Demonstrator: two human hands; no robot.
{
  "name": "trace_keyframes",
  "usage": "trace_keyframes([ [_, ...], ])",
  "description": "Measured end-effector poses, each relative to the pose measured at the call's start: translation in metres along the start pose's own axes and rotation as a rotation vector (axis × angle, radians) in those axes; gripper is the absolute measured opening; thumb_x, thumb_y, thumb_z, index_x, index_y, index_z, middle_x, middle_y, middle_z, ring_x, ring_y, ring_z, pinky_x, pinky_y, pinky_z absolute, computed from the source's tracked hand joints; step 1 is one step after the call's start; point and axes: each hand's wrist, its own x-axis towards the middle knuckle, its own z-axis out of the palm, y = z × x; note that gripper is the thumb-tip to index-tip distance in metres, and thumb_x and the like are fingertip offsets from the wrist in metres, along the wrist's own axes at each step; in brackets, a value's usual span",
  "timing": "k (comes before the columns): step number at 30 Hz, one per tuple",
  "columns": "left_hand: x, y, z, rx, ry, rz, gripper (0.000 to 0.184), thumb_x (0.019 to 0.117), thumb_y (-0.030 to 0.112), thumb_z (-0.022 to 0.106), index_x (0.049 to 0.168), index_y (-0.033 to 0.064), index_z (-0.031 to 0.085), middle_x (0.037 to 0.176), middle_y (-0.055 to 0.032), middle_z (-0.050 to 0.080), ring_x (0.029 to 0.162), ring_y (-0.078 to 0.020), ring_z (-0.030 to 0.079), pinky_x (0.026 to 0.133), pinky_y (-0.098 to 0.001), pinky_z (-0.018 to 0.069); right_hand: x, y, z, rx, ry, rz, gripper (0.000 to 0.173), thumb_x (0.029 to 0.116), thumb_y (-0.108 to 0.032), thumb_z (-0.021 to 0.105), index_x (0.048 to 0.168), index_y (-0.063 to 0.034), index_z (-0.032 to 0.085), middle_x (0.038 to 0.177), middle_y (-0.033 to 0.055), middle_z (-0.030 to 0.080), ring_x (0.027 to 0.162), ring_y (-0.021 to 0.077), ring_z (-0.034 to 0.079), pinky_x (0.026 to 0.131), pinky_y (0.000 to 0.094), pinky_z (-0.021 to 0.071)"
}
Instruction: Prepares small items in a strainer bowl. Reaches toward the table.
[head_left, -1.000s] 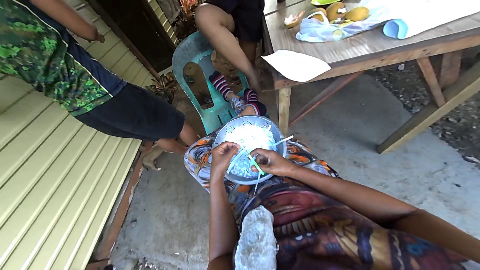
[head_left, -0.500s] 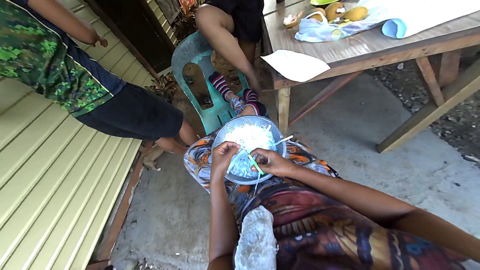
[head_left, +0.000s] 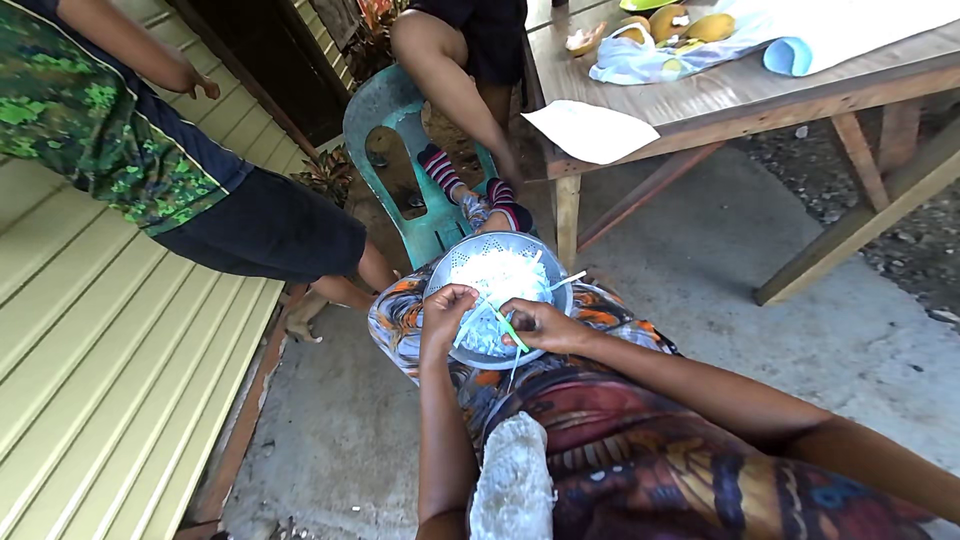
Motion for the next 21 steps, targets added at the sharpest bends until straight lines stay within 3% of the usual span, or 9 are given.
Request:
trace_keyframes([
  [11,0.0000,-0.0008,-0.0015,0.025,-0.010,-0.003,0.010,0.0924,-0.006,0.063,0.086,0.0010,0.067,0.072,0.0047,0.065,0.069,-0.0017,0.061,0.072,-0.0199,0.0527,0.0002,-0.0022,-0.0009,-0.026,0.029,0.023,0.036,0.0967,-0.018,0.069,0.123,0.0033,0.058,0.080,0.0014,0.062,0.066,0.0028,0.056,0.067,0.0209,0.0490],
  [21,0.0007,-0.0016,-0.0014,0.008,-0.015,0.000,0.011,0.0924,-0.007,0.063,0.086,0.0008,0.067,0.071,0.0052,0.065,0.068,-0.0008,0.061,0.071,-0.0189,0.0526,0.0001,0.0021,-0.0018,-0.013,-0.002,-0.011,0.046,0.0930,-0.024,0.074,0.125,0.0026,0.057,0.081,-0.0001,0.061,0.066,0.0008,0.054,0.066,0.0190,0.0473],
])
